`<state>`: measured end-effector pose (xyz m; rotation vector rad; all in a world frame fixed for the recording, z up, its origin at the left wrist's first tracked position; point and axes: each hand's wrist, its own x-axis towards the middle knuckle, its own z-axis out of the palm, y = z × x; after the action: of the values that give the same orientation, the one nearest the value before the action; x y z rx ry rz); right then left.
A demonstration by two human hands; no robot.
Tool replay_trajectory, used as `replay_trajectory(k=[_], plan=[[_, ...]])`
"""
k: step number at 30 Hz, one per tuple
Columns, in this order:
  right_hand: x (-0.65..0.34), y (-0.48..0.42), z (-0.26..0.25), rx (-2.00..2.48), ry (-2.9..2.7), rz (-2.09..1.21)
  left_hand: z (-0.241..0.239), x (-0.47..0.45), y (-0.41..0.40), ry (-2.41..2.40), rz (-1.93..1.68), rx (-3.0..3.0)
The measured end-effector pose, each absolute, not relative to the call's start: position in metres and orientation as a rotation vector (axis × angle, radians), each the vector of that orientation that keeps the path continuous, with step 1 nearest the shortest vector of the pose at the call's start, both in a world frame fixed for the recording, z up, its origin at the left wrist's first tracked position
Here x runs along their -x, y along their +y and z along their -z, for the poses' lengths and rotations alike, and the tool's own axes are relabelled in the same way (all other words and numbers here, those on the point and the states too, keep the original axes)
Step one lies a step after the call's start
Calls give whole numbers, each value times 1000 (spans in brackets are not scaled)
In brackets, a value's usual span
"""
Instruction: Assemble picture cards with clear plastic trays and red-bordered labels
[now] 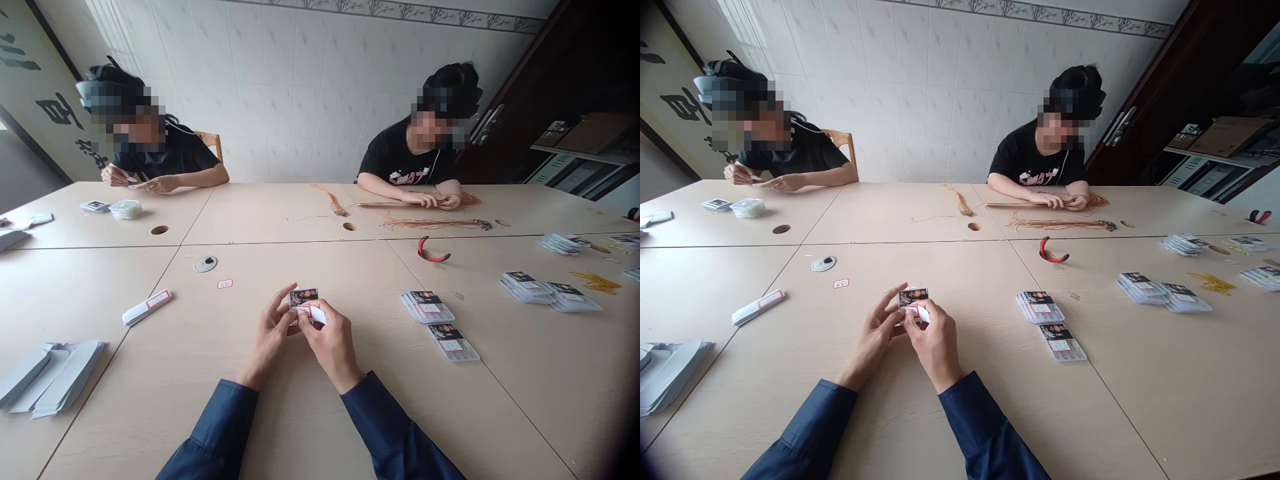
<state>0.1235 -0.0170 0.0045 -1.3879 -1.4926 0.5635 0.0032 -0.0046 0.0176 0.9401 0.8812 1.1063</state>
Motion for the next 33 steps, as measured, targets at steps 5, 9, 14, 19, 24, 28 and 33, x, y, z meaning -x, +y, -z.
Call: replay_trajectory(k=[5,9,14,19,24,28,33], plan=[[-124,-17,-5,1384,-1489,-564,-17,-3,-5,885,-1105,-944],[-124,-18,-6,1392,-1488,-568,-17,-3,-4,885,-1102,-954],[-123,-18,-6,1396,-1488,-554,-16,-3,-4,869,-1110,-965],[-123,-17,-6,1392,-1494,-554,-17,-4,-5,859,-1113,-963],[-124,-17,-6,1406,-1487,-553,-18,-4,-5,838,-1111,-952],[-123,-18,-5,1413,-1486,-559,-13,-1,-4,789,-1113,-892],[-123,-18,-5,1407,-1481,-561,-10,0,-3,763,-1129,-881]])
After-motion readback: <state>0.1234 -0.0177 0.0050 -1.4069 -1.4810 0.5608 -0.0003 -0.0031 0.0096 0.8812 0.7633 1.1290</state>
